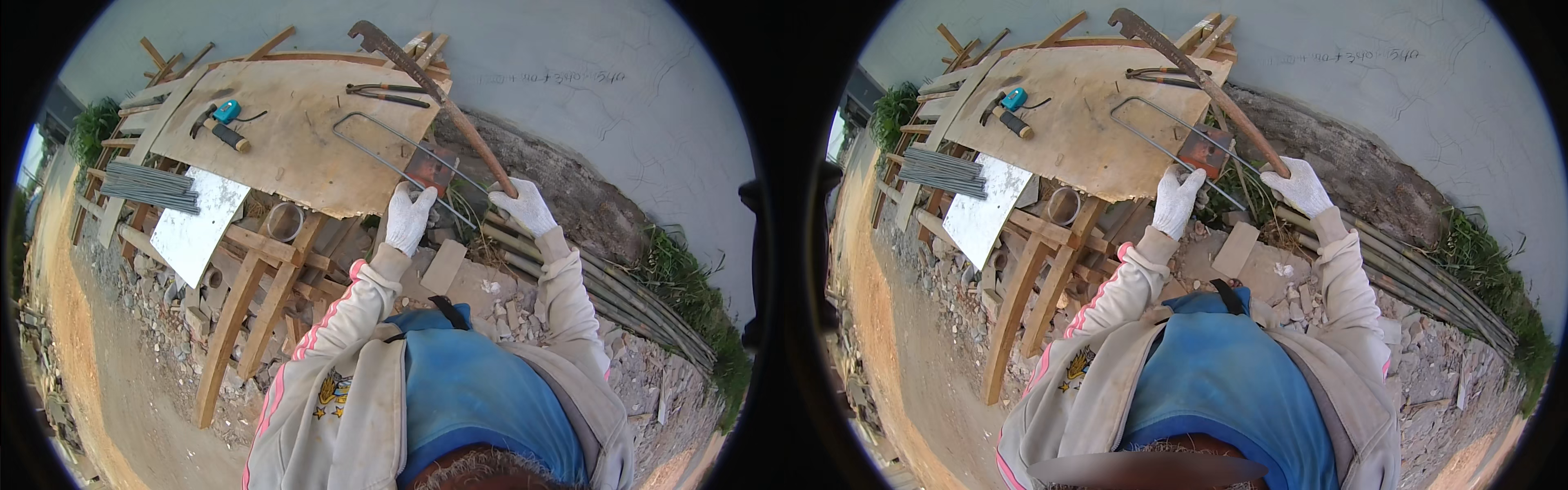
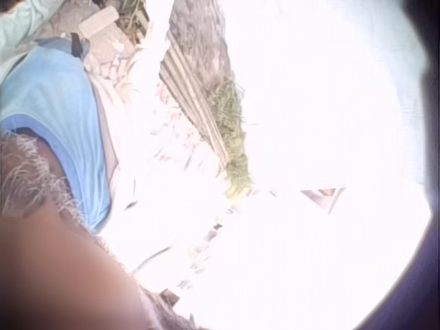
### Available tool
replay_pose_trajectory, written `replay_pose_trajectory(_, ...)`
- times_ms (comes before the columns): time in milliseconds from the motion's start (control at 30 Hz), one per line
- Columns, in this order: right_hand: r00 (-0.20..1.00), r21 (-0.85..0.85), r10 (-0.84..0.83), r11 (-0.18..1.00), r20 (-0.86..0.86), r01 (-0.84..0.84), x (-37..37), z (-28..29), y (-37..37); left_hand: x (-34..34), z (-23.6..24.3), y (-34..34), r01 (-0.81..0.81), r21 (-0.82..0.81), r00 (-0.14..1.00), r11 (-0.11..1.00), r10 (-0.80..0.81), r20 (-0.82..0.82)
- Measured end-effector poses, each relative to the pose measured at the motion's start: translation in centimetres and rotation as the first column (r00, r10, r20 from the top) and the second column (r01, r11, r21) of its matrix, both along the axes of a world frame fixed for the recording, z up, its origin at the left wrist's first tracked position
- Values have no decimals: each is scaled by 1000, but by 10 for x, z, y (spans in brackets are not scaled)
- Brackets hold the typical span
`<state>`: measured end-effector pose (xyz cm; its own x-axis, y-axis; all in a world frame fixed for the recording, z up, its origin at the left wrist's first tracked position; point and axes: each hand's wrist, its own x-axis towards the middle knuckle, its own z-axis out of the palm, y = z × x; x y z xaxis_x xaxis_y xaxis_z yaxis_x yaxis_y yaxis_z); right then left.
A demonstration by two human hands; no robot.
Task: The person bends metal rods into U-shapes using a hammer and a wooden workbench. They repeatedly pick up rods, position them on the bench, and strike them with a hammer to form the desired shape.
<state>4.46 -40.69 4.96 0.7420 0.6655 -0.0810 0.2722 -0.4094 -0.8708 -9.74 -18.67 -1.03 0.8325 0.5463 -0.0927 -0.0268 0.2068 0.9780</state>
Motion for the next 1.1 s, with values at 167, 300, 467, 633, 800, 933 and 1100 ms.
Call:
replay_pose_trajectory(167,994,-11,76,997,-79,-77,42,-20,0,-6,7,-7,41,62,984,997,-30,-174)
replay_pose_trajectory(300,976,53,106,994,-188,-98,48,-44,11,-19,14,3,-94,331,966,939,166,-197)
replay_pose_trajectory(467,977,67,87,995,-197,-75,47,-60,31,-12,23,44,-378,683,873,625,487,38)
replay_pose_trajectory(633,965,106,66,994,-252,-41,45,-63,53,32,19,96,-148,938,840,313,540,-48)
replay_pose_trajectory(800,979,84,83,994,-188,-68,46,-58,61,69,4,112,50,984,861,170,493,-129)
replay_pose_trajectory(933,961,101,90,993,-262,-66,47,-60,60,58,0,121,180,976,891,125,400,-215)
replay_pose_trajectory(1100,963,118,97,991,-251,-69,50,-69,61,38,13,109,176,960,928,217,290,-235)
